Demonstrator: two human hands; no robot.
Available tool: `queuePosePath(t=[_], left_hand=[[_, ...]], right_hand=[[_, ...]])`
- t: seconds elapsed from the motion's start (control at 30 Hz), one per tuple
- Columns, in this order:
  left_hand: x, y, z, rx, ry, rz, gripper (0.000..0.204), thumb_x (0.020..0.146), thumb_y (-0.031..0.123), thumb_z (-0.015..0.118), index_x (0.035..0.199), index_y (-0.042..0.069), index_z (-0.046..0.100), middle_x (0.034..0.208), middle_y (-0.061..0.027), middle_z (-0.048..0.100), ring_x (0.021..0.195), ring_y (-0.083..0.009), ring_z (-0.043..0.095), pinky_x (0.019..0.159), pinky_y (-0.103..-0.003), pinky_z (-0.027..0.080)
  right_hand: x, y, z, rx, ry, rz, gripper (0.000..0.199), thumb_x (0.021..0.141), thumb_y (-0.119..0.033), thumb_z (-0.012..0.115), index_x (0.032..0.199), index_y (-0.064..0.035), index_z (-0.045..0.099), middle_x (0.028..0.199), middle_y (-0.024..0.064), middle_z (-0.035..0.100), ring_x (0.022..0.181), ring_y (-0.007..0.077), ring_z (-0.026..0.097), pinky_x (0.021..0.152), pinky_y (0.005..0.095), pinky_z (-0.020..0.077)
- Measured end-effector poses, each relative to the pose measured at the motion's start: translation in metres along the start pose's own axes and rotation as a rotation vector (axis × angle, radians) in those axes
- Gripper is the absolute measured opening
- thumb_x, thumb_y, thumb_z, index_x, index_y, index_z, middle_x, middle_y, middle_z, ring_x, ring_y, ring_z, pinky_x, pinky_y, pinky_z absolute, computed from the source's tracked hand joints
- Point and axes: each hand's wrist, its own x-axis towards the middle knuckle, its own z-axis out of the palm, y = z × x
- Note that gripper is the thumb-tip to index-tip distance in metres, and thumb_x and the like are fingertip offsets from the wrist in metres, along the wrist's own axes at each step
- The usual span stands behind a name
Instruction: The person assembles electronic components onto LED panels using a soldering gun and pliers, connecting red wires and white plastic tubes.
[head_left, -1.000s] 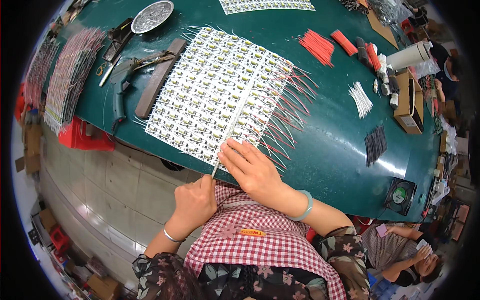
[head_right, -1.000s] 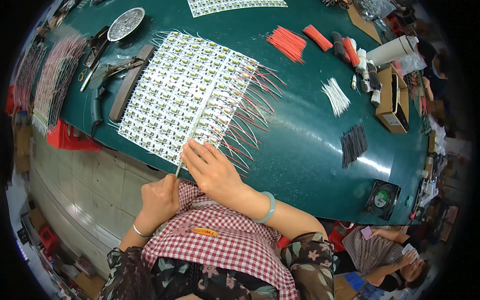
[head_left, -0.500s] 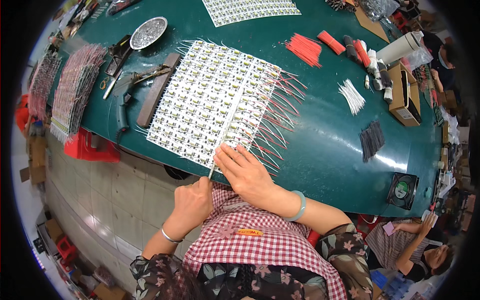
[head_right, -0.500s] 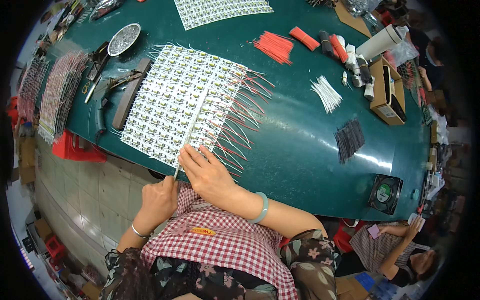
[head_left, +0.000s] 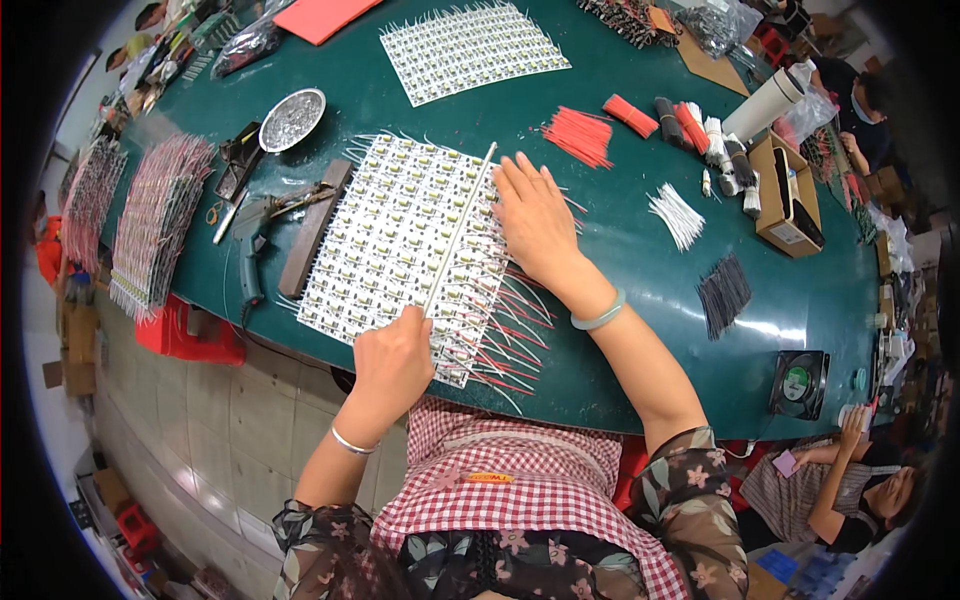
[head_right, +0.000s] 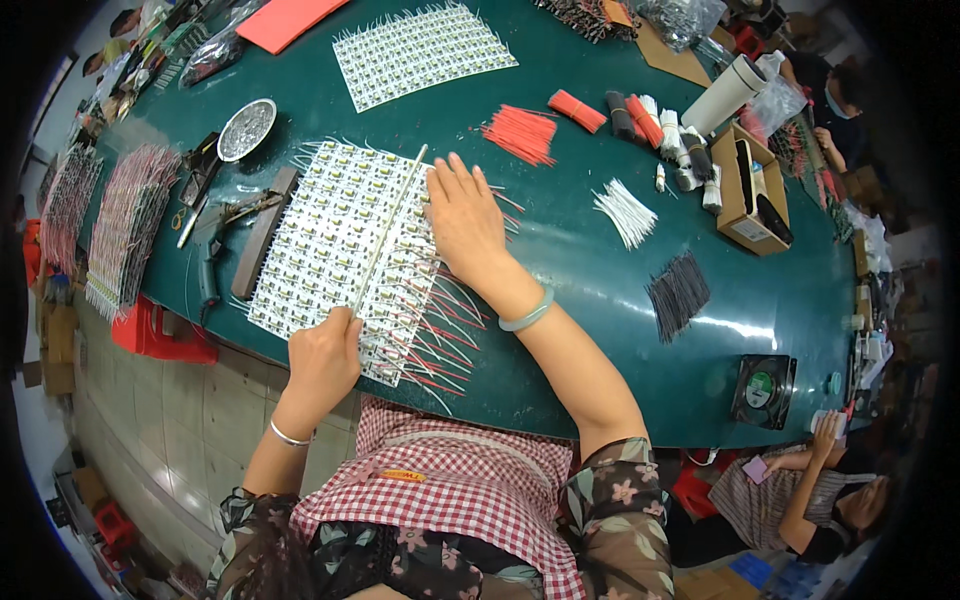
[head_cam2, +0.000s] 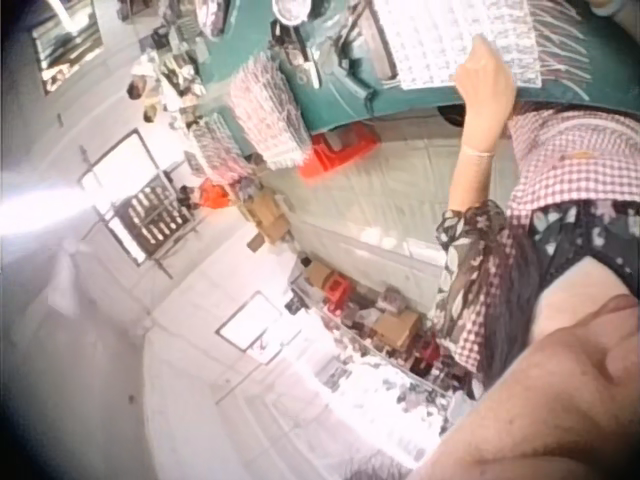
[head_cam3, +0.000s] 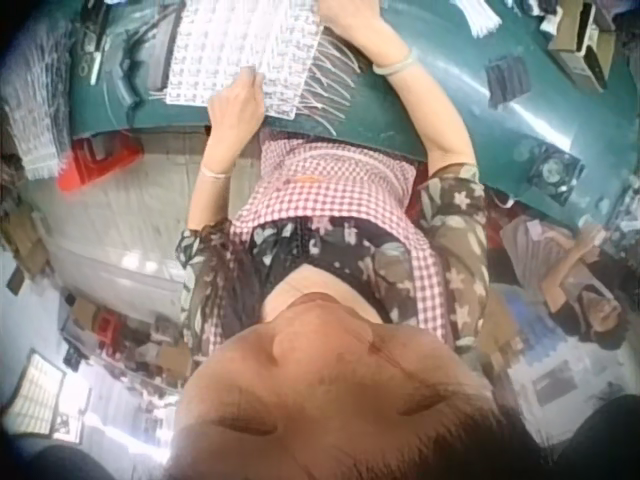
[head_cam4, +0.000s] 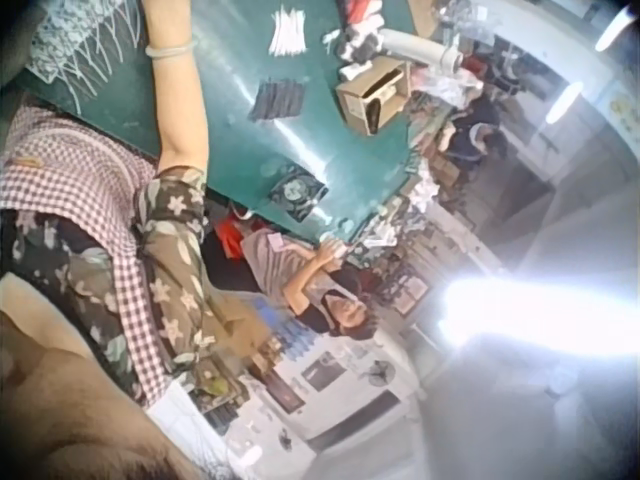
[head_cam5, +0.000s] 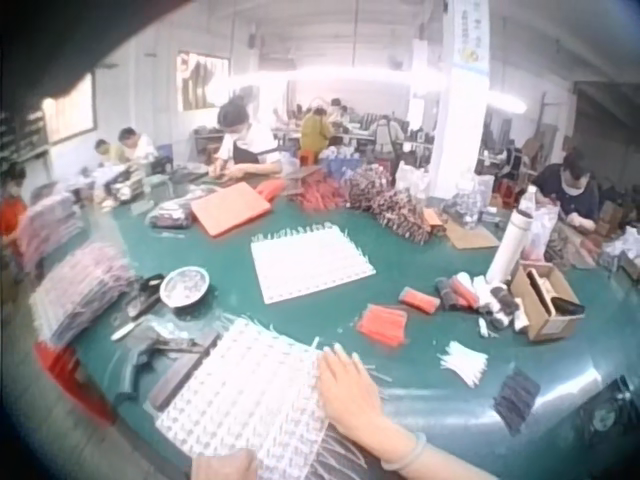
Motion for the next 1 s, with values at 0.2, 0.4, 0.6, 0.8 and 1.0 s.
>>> queuePosePath(t=[0.2,0.4,0.6,0.8,1.0], left_hand=[[0.029,0.002,0.012,0.032,-0.035,0.003,0.016,0.093,0.013,0.062,0.082,0.004,0.055,0.055,-0.0168,0.059,0.048,-0.0365,0.059,0.047,-0.045,0.045],[0.041,-0.005,0.010,0.097,-0.224,0.003,0.013,0.086,0.008,0.061,0.078,0.001,0.053,0.055,-0.0175,0.059,0.049,-0.0362,0.061,0.048,-0.046,0.046],[0.052,0.000,0.005,0.139,-0.299,0.057,0.010,0.067,-0.001,0.058,0.076,-0.001,0.054,0.056,-0.0193,0.060,0.051,-0.0371,0.062,0.048,-0.047,0.046],[0.039,-0.004,-0.006,0.055,-0.268,-0.030,0.013,0.086,0.007,0.061,0.079,-0.002,0.056,0.059,-0.0218,0.059,0.054,-0.0401,0.061,0.051,-0.048,0.046],[0.010,-0.026,-0.043,-0.040,0.117,-0.258,0.011,0.093,0.011,0.062,0.088,0.002,0.061,0.063,-0.0212,0.058,0.058,-0.0403,0.060,0.053,-0.045,0.044]], right_hand=[[-0.009,0.005,0.008,0.064,-0.068,0.118,0.050,0.096,-0.026,0.059,0.133,0.0065,0.053,0.141,0.0192,0.052,0.135,0.0363,0.044,0.113,0.0464,0.0360],[-0.008,0.006,0.009,0.079,-0.057,0.118,0.050,0.094,-0.025,0.061,0.132,0.0066,0.054,0.141,0.0196,0.052,0.135,0.0362,0.045,0.111,0.0458,0.0385],[-0.005,0.006,0.004,0.116,-0.090,0.145,0.051,0.094,-0.023,0.061,0.135,0.0060,0.053,0.145,0.0192,0.049,0.138,0.0357,0.042,0.113,0.0472,0.0354],[0.012,-0.003,0.002,0.151,-0.074,0.123,0.059,0.095,-0.028,0.060,0.143,0.0033,0.045,0.152,0.0173,0.042,0.144,0.0329,0.035,0.118,0.0489,0.0275],[0.003,-0.002,0.012,0.185,-0.185,0.167,0.064,0.096,-0.037,0.057,0.145,0.0018,0.042,0.155,0.0169,0.037,0.146,0.0316,0.031,0.120,0.0480,0.0220]])
